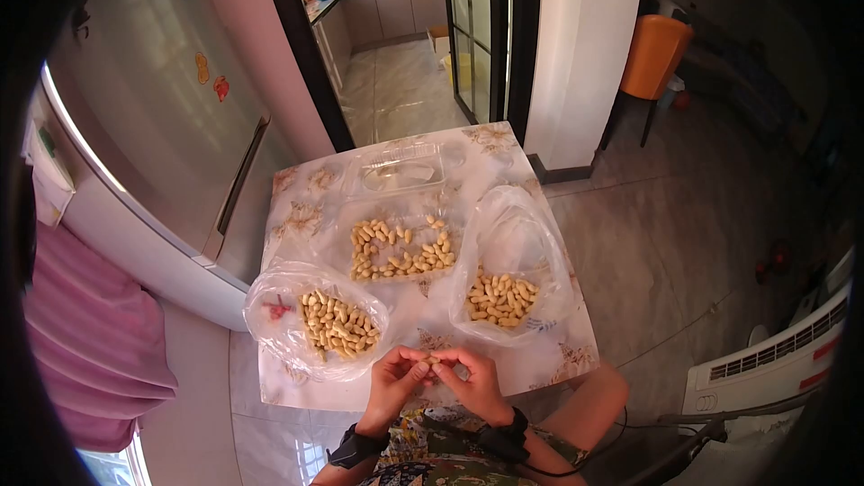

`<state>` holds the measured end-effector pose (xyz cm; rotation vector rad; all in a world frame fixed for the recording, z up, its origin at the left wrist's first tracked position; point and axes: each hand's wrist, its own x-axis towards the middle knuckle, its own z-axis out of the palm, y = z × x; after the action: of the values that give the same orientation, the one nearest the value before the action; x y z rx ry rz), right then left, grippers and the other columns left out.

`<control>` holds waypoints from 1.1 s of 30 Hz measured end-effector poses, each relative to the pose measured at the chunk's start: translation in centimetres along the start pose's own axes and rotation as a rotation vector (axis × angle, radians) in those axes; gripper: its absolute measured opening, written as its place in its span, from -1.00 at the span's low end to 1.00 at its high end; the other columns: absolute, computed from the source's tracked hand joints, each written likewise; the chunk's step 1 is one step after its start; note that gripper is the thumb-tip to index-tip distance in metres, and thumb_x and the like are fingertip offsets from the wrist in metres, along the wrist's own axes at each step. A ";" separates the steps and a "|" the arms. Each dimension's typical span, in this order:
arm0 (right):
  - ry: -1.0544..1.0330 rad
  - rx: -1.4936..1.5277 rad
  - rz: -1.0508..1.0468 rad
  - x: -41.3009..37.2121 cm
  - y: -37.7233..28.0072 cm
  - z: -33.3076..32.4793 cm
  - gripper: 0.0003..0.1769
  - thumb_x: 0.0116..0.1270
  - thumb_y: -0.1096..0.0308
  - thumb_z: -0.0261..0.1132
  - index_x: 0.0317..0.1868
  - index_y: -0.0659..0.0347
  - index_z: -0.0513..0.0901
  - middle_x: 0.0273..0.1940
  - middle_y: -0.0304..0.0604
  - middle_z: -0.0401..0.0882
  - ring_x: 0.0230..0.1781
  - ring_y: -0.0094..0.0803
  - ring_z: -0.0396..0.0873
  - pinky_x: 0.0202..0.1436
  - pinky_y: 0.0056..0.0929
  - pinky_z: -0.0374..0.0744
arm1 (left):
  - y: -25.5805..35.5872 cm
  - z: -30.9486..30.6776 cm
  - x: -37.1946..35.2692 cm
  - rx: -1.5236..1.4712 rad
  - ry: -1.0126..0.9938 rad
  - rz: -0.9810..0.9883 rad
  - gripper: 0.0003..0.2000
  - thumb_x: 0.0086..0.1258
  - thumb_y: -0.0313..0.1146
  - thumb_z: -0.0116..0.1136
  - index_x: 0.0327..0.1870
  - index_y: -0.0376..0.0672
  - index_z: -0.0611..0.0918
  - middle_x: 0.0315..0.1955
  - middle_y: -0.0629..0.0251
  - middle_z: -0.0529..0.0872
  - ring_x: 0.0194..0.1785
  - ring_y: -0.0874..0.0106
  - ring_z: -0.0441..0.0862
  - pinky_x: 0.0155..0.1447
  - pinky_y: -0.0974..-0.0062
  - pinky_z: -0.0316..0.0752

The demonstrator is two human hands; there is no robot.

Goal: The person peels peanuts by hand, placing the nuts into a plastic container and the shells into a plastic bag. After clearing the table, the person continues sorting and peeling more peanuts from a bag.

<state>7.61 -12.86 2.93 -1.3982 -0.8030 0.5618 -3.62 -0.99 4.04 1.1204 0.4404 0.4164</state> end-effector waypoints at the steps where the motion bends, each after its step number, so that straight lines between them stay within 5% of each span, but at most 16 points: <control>1: 0.000 -0.001 -0.001 0.0 0.0 0.0 -0.84 0.34 0.57 0.28 -0.08 0.38 0.63 -0.19 -0.21 0.68 -0.17 -0.58 0.58 -0.06 -0.58 0.53 | 0.0 0.0 0.0 -0.009 0.009 0.011 -0.87 0.43 -0.52 0.17 -0.07 -0.31 0.58 -0.22 0.22 0.72 -0.22 0.52 0.67 -0.13 0.57 0.60; 8: 0.008 -0.045 0.003 -0.1 0.2 -0.1 -0.85 0.33 0.56 0.29 -0.10 0.36 0.64 -0.21 -0.23 0.67 -0.21 -0.61 0.57 -0.10 -0.59 0.52 | 2.4 0.2 -0.9 0.053 0.109 0.111 -0.87 0.38 -0.56 0.21 -0.10 -0.31 0.58 -0.29 0.27 0.71 -0.25 0.51 0.66 -0.15 0.57 0.62; 16: 0.027 -0.093 -0.014 -0.1 -0.2 0.0 -0.89 0.32 0.56 0.30 -0.16 0.35 0.66 -0.28 -0.25 0.67 -0.28 -0.65 0.54 -0.19 -0.63 0.48 | 6.2 -3.4 -0.9 0.138 0.366 0.370 -0.85 0.32 -0.65 0.20 -0.15 -0.23 0.58 -0.12 0.26 0.66 -0.17 0.51 0.66 -0.18 0.56 0.65; 25: 0.017 -0.124 -0.040 -0.1 -0.3 0.0 -0.90 0.32 0.55 0.31 -0.17 0.35 0.66 -0.28 -0.23 0.67 -0.27 -0.62 0.55 -0.17 -0.60 0.50 | 7.0 -6.0 -0.8 0.217 0.526 0.417 -0.86 0.33 -0.61 0.21 -0.14 -0.28 0.57 -0.28 0.31 0.67 -0.30 0.57 0.63 -0.21 0.61 0.60; 28: 0.019 -0.122 -0.032 -0.1 -0.1 0.1 -0.90 0.31 0.55 0.31 -0.17 0.35 0.66 -0.28 -0.24 0.67 -0.26 -0.62 0.55 -0.17 -0.60 0.49 | 6.7 -6.6 -0.5 0.227 0.540 0.413 -0.85 0.31 -0.62 0.22 -0.15 -0.26 0.57 -0.23 0.31 0.64 -0.22 0.55 0.62 -0.09 0.59 0.57; 30: 0.019 -0.102 -0.032 -0.1 0.0 0.1 -0.90 0.32 0.55 0.31 -0.17 0.35 0.66 -0.28 -0.24 0.67 -0.26 -0.62 0.55 -0.17 -0.60 0.49 | 6.6 -6.8 0.1 0.508 0.640 0.679 -0.84 0.27 -0.62 0.24 -0.18 -0.25 0.57 -0.17 0.28 0.61 -0.12 0.51 0.58 -0.02 0.56 0.52; 33: 0.046 -0.129 -0.044 -0.1 0.2 0.1 -0.87 0.31 0.45 0.34 -0.16 0.28 0.69 -0.32 -0.22 0.70 -0.33 -0.55 0.59 -0.27 -0.58 0.49 | 7.3 -5.6 -0.3 0.465 0.702 0.708 -0.86 0.27 -0.63 0.21 -0.22 -0.23 0.55 -0.15 0.28 0.58 -0.07 0.49 0.54 0.03 0.54 0.47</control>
<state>7.45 -12.83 2.69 -1.5028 -0.8430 0.4492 -7.54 5.82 8.71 1.5624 0.7726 1.4071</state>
